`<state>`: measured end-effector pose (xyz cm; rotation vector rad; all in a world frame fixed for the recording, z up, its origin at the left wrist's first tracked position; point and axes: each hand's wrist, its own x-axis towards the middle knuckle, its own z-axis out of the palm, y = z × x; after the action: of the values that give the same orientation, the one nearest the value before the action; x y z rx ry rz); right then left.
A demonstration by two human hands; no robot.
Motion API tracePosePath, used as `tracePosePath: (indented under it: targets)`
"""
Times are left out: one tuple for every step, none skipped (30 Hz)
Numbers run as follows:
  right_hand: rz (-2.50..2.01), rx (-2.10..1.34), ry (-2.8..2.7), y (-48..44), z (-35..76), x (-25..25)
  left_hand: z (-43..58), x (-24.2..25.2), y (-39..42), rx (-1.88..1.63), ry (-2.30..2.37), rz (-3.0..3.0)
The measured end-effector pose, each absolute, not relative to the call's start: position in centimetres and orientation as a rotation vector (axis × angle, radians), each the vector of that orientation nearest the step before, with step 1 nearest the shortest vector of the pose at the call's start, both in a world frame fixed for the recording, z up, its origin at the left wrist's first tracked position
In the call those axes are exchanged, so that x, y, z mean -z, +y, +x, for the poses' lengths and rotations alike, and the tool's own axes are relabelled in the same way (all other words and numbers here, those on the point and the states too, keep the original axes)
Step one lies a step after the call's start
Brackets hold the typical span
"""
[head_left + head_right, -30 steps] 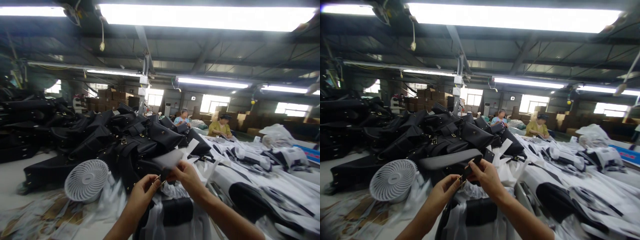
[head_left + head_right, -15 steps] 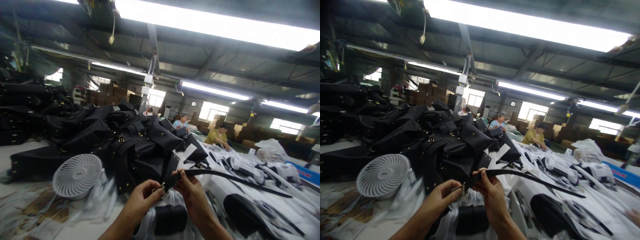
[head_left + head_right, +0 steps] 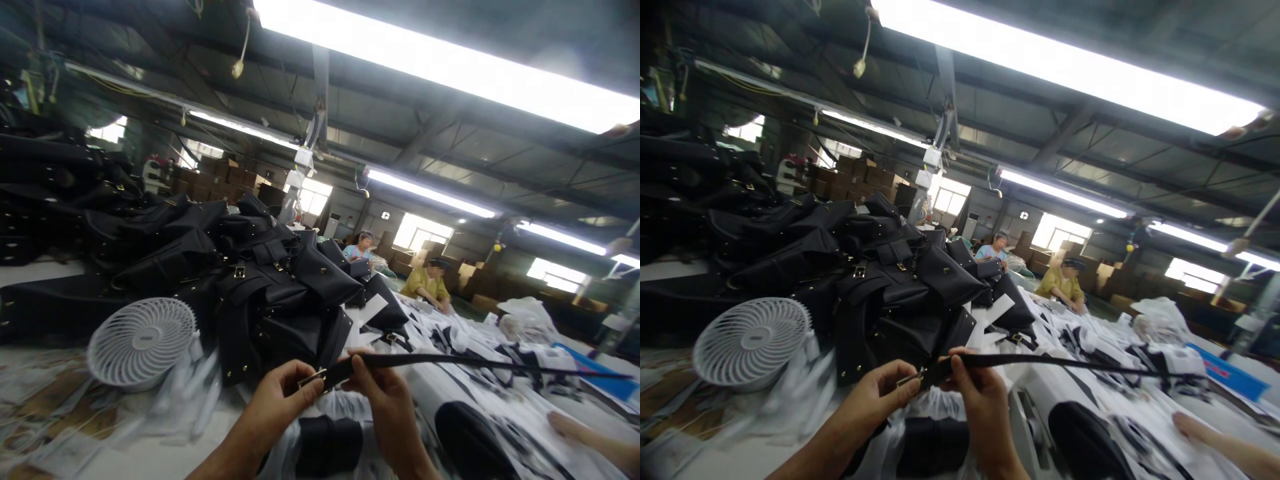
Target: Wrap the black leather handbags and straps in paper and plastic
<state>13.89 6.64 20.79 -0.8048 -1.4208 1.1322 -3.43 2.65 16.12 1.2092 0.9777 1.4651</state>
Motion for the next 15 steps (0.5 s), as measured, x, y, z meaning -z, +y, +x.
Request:
tracePosePath:
  targets:
    - [-0.807,-1.090,-1.500,6.5,13.9,-21.0,-3.4,-16.2,2.6,-1.469,0.978,1.210]
    - [-0.809,-1.062,-1.563,6.4,14.0,-21.2,-3.4,-16.3,2.6,-1.471,0.977,1.212]
    - [-0.812,-1.042,-1.606,6.3,14.0,-21.3,-3.3,-16.4,2.5,-1.474,0.978,1.213]
    - [-0.818,-1.023,-1.635,6.2,13.9,-21.5,-3.3,-16.5,2.5,-1.480,0.980,1.213]
    - [-0.825,-1.005,-1.665,6.1,13.9,-21.7,-3.3,-16.6,2.4,-1.490,0.983,1.210]
    - [-0.834,-0.987,-1.699,6.1,13.8,-21.8,-3.3,-16.6,2.4,-1.498,0.984,1.206]
    - [-0.844,-0.967,-1.738,6.0,13.7,-22.1,-3.2,-16.6,2.4,-1.503,0.984,1.201]
    - [-0.850,-0.937,-1.777,5.9,13.5,-22.3,-3.2,-16.6,2.4,-1.507,0.986,1.197]
    - [-0.851,-0.904,-1.818,5.9,13.4,-22.5,-3.2,-16.6,2.4,-1.512,0.989,1.193]
    - [-0.849,-0.872,-1.854,5.8,13.3,-22.7,-3.2,-16.5,2.4,-1.515,0.994,1.190]
    - [-0.843,-0.845,-1.880,5.7,13.3,-22.9,-3.2,-16.5,2.5,-1.519,0.999,1.187]
    - [-0.836,-0.821,-1.899,5.7,13.2,-23.0,-3.2,-16.5,2.5,-1.524,1.003,1.184]
    - [-0.828,-0.798,-1.920,5.6,13.2,-23.2,-3.2,-16.5,2.5,-1.529,1.007,1.182]
    - [-0.818,-0.772,-1.945,5.5,13.2,-23.3,-3.2,-16.6,2.5,-1.535,1.009,1.179]
    - [-0.810,-0.738,-1.972,5.3,13.2,-23.4,-3.2,-16.6,2.4,-1.542,1.012,1.177]
